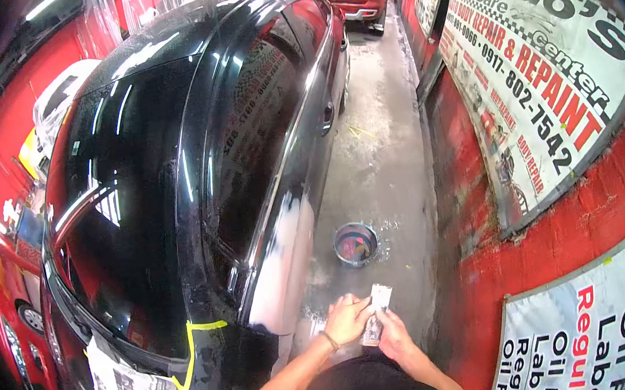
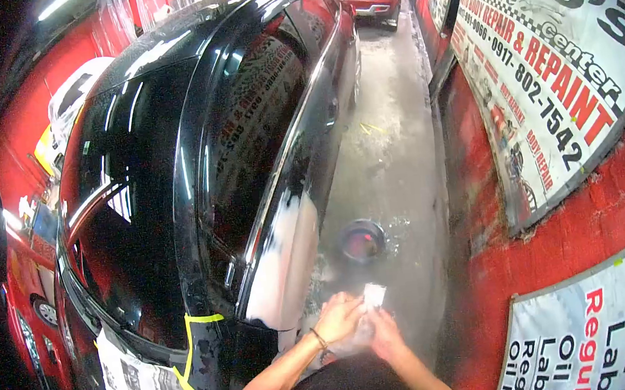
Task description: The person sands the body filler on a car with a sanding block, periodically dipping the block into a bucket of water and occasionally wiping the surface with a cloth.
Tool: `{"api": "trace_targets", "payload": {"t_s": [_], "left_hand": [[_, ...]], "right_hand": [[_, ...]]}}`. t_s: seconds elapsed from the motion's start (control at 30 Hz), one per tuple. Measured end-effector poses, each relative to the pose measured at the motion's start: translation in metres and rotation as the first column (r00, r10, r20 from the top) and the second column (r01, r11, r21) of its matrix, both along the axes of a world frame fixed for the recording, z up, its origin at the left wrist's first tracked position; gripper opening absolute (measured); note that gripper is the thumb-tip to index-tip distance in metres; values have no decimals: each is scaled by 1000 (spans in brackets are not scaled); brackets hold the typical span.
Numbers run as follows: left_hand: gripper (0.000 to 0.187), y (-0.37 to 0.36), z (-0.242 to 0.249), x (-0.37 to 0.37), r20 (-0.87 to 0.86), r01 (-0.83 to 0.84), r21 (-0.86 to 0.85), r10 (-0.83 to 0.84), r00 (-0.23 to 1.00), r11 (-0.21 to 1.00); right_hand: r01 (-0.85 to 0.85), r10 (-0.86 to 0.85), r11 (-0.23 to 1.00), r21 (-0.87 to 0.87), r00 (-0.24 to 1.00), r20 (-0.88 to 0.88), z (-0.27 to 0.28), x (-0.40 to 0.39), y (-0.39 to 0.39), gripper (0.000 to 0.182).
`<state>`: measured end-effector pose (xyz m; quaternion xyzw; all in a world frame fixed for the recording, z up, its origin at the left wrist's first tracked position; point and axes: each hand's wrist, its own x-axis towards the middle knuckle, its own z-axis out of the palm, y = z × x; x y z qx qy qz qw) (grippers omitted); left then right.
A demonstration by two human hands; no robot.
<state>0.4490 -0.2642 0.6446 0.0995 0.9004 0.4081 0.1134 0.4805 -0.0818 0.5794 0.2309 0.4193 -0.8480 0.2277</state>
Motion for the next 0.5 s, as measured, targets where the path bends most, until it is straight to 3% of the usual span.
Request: {"api": "trace_targets", "payload": {"t_s": [0.03,0.07,0.17,0.2,0.23,0.27,0.3,0.33,0.37,0.43,0.5], "left_hand": [[44,2,12,0,-57,61,-153,-71,996,986],[42,4,0,-2,-111,117,-137,-133,985,984],[45,-3,-26,-31,-140,215,-126,-232,963,968],[47,-12,-37,-52,-232,205,-124,-229,945,971],[46,-21,-11,-74,-419,128,-159,-184,889,979],[45,-35,-15,-103,-516,66,-142,-131,847,988],[45,-47,9,-128,-474,9,-256,-134,870,967],[47,-65,-10,-161,-565,-83,-302,-108,818,950],[52,-84,-2,-189,-451,-110,-321,-50,891,941],[60,-129,-9,-246,-563,-220,-545,-159,811,809],[67,-161,3,-282,-503,-233,-689,-221,835,686]], "right_hand": [[37,-34,998,-53,998,57,16,3,2,37],[70,-65,992,-105,997,52,23,6,6,21],[74,-61,991,-112,992,109,39,13,20,22],[67,-52,989,-134,992,118,31,15,27,22],[98,-81,984,-146,990,118,28,16,29,21],[127,-109,979,-159,987,120,26,15,28,21],[153,-133,973,-171,983,126,25,12,30,21],[174,-152,971,-162,979,138,24,10,31,20],[190,-163,970,-154,972,168,25,4,33,22],[211,-173,967,-141,955,241,21,-1,39,25],[182,-137,967,-177,961,240,-14,-7,51,32]]}}
